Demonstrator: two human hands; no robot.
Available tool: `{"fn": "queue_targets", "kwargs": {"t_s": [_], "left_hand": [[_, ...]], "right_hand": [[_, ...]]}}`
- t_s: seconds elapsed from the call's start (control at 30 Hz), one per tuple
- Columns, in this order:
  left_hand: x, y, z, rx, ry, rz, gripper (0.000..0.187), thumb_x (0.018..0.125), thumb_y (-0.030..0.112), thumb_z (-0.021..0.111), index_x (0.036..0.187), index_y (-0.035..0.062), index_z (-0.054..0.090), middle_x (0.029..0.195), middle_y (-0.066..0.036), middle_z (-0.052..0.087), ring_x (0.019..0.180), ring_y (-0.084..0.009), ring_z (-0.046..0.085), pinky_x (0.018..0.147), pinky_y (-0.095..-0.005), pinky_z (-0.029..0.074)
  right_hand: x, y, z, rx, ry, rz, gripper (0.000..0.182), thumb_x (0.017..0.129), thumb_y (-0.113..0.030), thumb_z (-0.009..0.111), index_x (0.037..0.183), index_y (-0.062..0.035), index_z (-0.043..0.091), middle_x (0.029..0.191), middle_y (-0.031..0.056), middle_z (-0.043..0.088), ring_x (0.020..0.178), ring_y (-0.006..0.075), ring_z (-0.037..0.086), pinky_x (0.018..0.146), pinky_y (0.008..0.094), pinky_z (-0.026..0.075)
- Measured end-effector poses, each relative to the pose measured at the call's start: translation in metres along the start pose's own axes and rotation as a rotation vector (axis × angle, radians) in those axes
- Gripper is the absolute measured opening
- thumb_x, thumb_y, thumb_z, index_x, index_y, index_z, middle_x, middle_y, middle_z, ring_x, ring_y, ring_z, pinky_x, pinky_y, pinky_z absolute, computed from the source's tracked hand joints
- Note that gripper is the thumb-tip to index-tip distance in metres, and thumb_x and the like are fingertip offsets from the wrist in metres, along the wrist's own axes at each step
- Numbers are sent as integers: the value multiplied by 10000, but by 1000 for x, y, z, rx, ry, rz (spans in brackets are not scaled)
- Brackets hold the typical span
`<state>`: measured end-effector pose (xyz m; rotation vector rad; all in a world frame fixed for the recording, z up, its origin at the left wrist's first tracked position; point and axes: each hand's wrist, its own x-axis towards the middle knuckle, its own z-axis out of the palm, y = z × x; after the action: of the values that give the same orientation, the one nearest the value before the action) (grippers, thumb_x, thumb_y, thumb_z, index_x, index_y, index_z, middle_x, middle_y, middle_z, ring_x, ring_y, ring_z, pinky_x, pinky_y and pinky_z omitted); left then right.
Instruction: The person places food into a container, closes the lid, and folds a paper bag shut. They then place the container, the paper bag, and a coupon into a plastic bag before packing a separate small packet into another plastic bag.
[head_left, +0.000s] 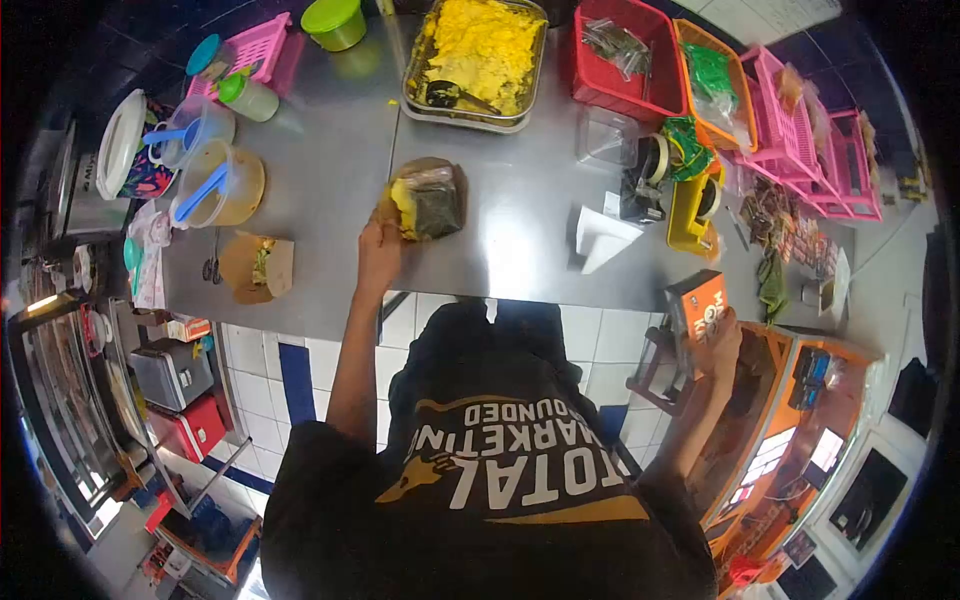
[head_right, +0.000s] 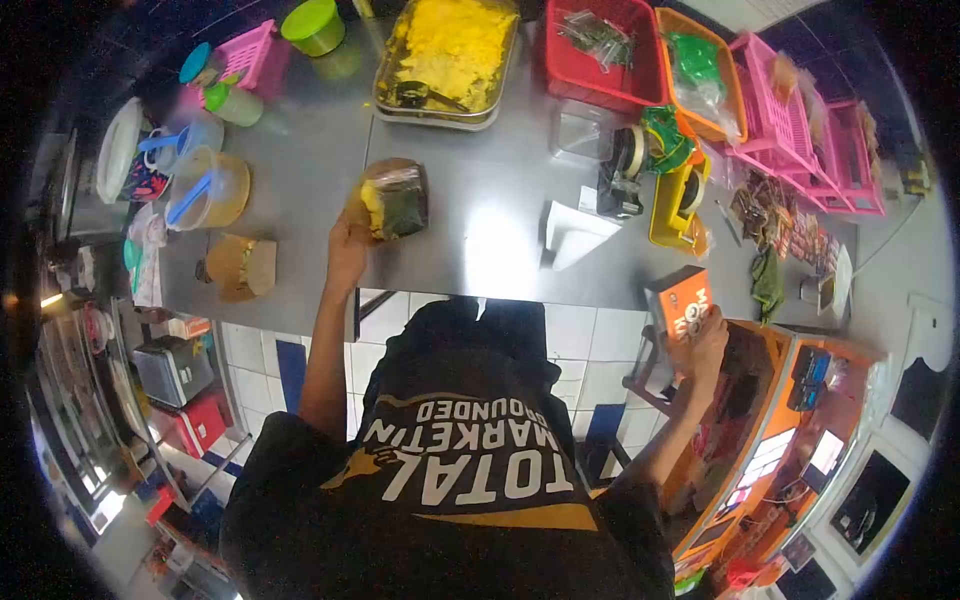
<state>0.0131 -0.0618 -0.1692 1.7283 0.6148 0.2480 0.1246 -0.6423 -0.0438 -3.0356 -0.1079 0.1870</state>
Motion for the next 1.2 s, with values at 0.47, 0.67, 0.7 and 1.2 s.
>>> {"fn": "queue_targets", "kwargs": {"t_s": [0.47,0.67,0.7,1.2], "left_hand": [[-19,57,58,-84,-36,106,452,1061,206,344,1440,-18,443,1348,-269,567,1279,-403,536,1057,-422,420],[-28,64,71,99,21,274,536,1069,250,296,1485,-88,311,1464,-316,423,1363,-428,434,1140,-411,336],[-28,63,74,173,25,314,550,1061,251,312,1489,-94,291,1484,-321,386,1381,-437,401,1155,-424,310],[-16,64,80,848,-60,486,573,922,162,533,1432,-63,403,1539,-265,323,1446,-428,280,1179,-552,237]], "right_hand": [[59,-286,-1,501,-60,-879,1234,545,-394,932,1502,39,283,1546,290,305,1446,416,296,1217,482,209],[89,-363,53,420,-228,-1052,753,755,-357,796,1343,24,521,1312,179,602,1259,347,541,1169,512,314],[83,-365,63,308,-123,-1086,677,775,-322,773,1316,16,545,1326,171,593,1265,340,537,1164,514,319],[33,-356,100,604,-4,-926,520,929,-70,526,1419,74,431,1487,286,378,1389,496,329,1190,503,259]]}}
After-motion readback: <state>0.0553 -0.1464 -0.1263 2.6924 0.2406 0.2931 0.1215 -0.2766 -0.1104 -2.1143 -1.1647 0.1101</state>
